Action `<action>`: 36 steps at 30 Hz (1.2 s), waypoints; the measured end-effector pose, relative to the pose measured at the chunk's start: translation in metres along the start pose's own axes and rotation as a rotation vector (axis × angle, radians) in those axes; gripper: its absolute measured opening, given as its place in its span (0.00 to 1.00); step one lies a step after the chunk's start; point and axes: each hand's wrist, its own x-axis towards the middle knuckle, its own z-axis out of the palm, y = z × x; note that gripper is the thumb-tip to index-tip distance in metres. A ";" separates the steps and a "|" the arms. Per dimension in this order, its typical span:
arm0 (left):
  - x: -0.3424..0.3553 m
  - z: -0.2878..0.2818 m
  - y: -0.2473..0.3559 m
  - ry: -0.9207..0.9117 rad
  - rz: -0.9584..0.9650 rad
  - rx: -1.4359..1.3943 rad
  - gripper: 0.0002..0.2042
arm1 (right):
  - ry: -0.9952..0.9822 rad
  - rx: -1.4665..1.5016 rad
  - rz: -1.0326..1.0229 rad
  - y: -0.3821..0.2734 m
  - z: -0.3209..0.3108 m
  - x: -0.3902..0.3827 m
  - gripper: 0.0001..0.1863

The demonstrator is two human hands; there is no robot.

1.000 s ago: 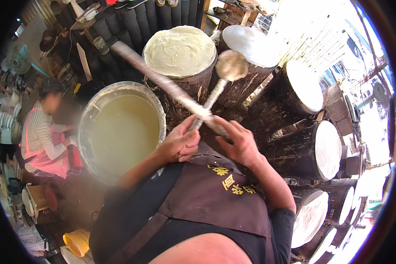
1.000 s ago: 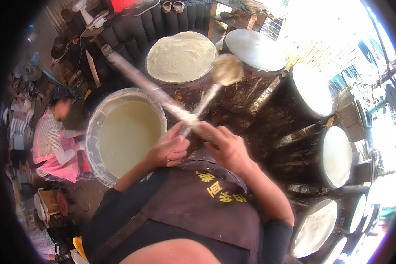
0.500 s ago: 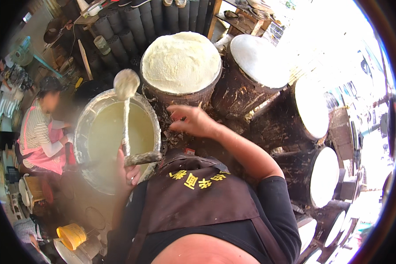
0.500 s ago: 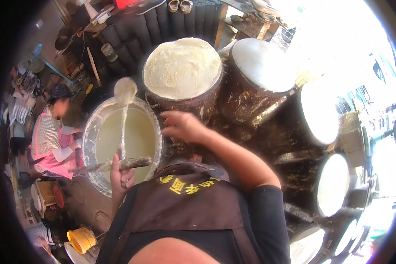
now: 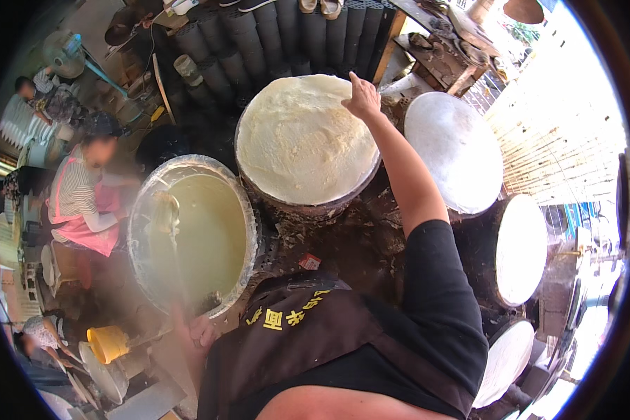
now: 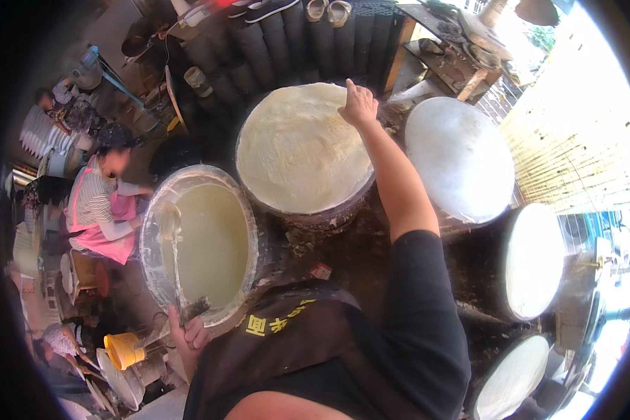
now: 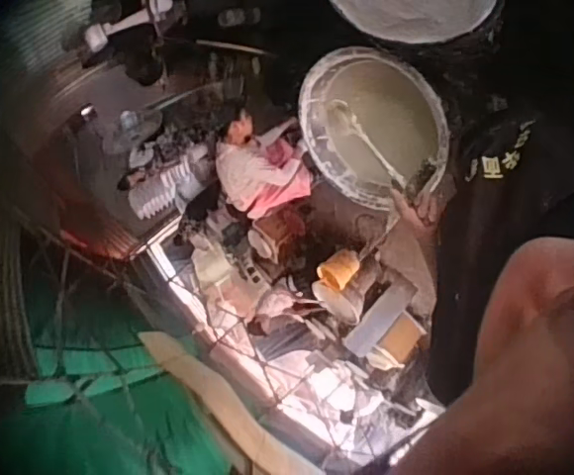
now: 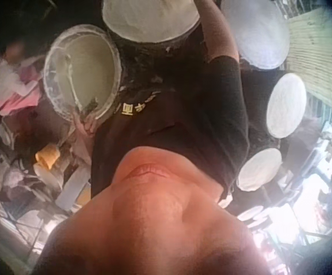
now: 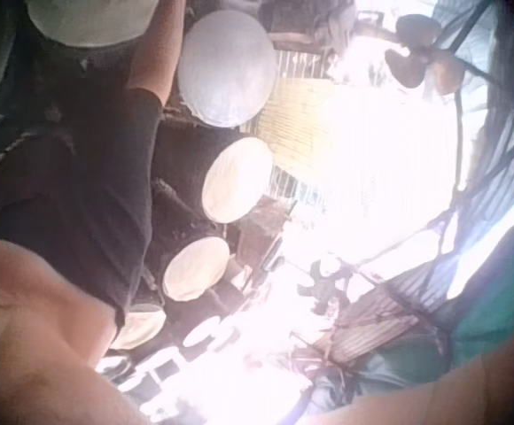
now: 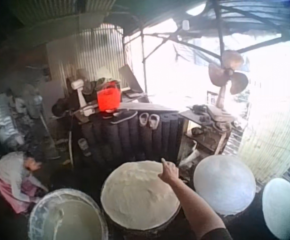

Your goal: The person ladles batter onto hot cylindrical griddles, spreads it into thin circular crepes, and removes the cooked crepes with a spatula. The crepes are stacked on a tray beside the cooking station.

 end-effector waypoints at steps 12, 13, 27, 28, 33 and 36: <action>-0.002 0.023 -0.025 0.109 0.080 -0.060 0.31 | -0.348 -0.031 -0.025 -0.015 -0.006 0.088 0.15; -0.001 0.024 -0.023 0.101 0.052 -0.097 0.30 | -0.340 -0.034 -0.099 -0.014 -0.009 0.084 0.12; 0.031 0.005 0.033 -0.084 -0.025 -0.004 0.29 | 0.117 0.243 -0.334 -0.066 -0.155 -0.102 0.09; 0.039 -0.013 0.044 -0.084 0.007 0.137 0.29 | 0.148 0.244 -0.354 -0.078 -0.166 -0.114 0.09; 0.066 -0.064 0.076 -0.412 -0.250 -0.056 0.29 | 0.323 0.127 -0.267 -0.112 -0.201 -0.160 0.10; 0.060 -0.078 0.091 -0.556 -0.282 0.011 0.29 | 0.342 -0.063 -0.170 -0.144 -0.227 -0.203 0.09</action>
